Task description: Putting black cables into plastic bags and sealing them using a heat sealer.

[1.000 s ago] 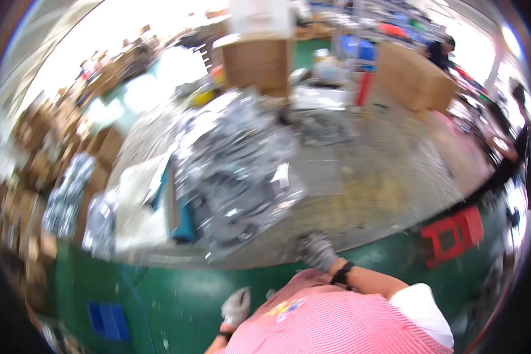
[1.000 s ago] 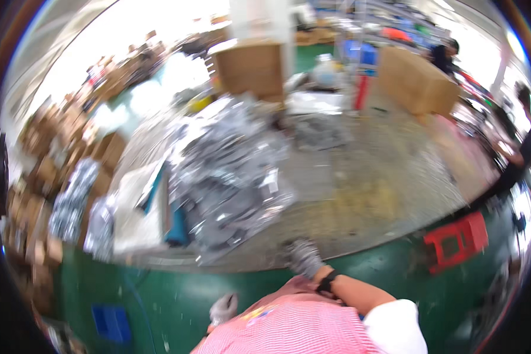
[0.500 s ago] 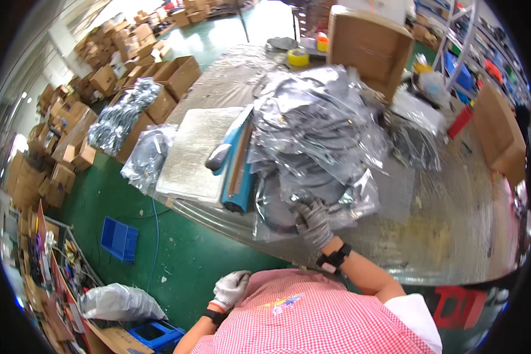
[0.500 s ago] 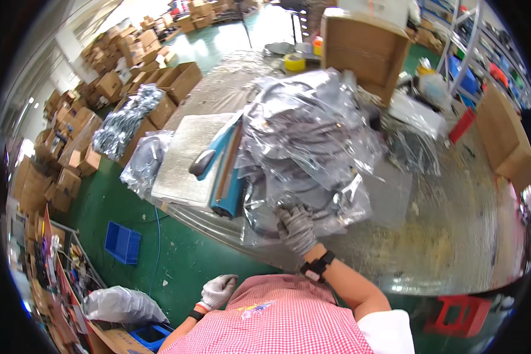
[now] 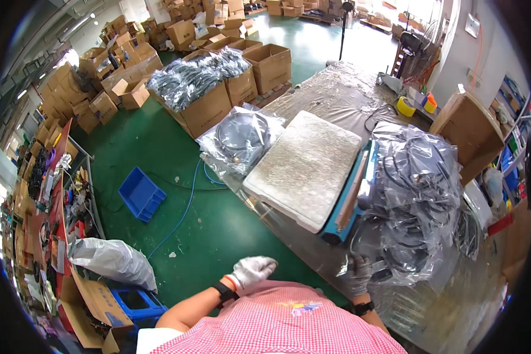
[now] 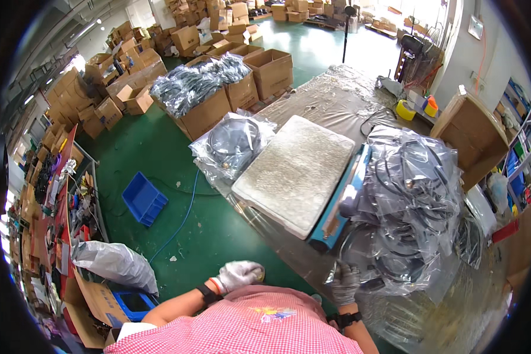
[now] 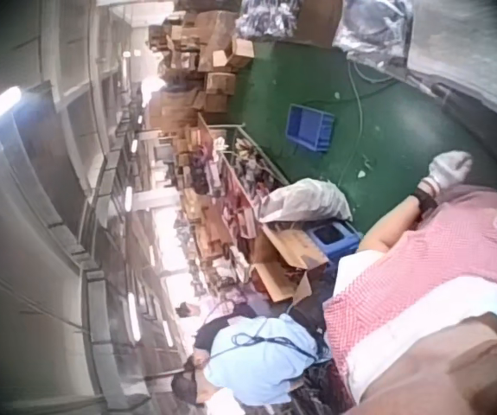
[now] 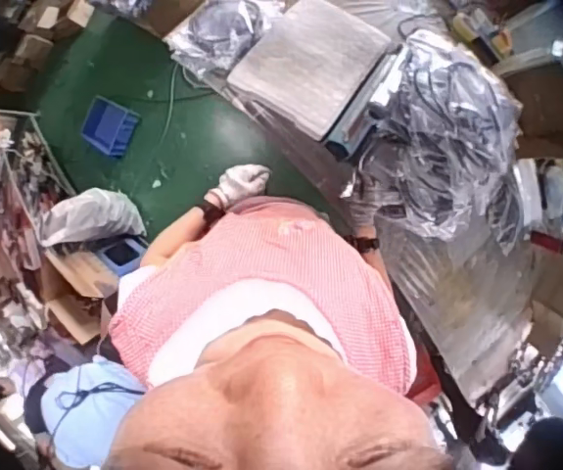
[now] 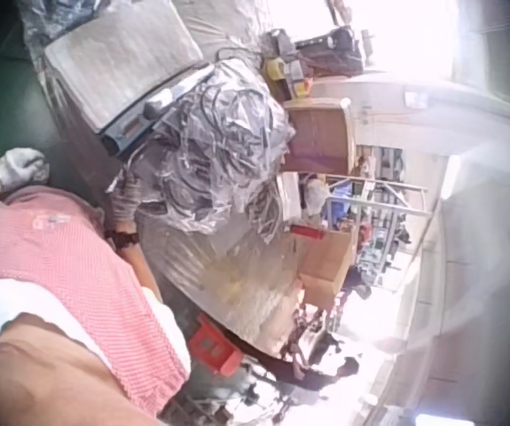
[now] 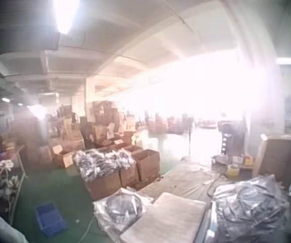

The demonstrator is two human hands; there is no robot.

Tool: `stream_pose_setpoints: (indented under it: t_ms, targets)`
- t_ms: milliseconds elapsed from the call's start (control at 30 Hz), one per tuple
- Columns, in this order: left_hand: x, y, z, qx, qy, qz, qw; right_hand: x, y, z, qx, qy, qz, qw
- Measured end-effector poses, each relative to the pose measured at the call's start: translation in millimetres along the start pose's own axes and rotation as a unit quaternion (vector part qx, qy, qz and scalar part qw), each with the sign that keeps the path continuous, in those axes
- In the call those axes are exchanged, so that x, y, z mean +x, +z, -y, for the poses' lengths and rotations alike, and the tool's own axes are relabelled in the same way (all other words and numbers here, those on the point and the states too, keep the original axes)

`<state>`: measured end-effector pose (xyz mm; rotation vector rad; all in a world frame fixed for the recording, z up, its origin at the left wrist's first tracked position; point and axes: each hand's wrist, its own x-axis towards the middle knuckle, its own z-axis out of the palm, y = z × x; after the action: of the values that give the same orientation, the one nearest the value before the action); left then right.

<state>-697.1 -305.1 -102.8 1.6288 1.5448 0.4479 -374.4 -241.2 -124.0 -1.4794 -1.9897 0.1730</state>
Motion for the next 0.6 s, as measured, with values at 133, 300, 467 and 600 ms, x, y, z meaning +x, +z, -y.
stream_pose_setpoints:
  t_ms: [133, 300, 467, 600]
  targets:
    - [20, -99, 48, 0.000, -0.028, -0.006, 1.000, 43, 31, 108, 0.064, -0.021, -0.026, 0.997]
    - [79, -162, 79, -0.013, -0.003, -0.080, 0.997, 71, 52, 142, 0.015, -0.003, -0.022, 1.000]
    - [155, -175, 38, -0.002, 0.127, -0.250, 0.960, 114, 59, 142, -0.021, 0.081, -0.005, 0.996]
    - [244, -219, 10, 0.011, 0.271, -0.352, 0.896, 178, 87, 121, 0.065, 0.020, 0.069, 0.995]
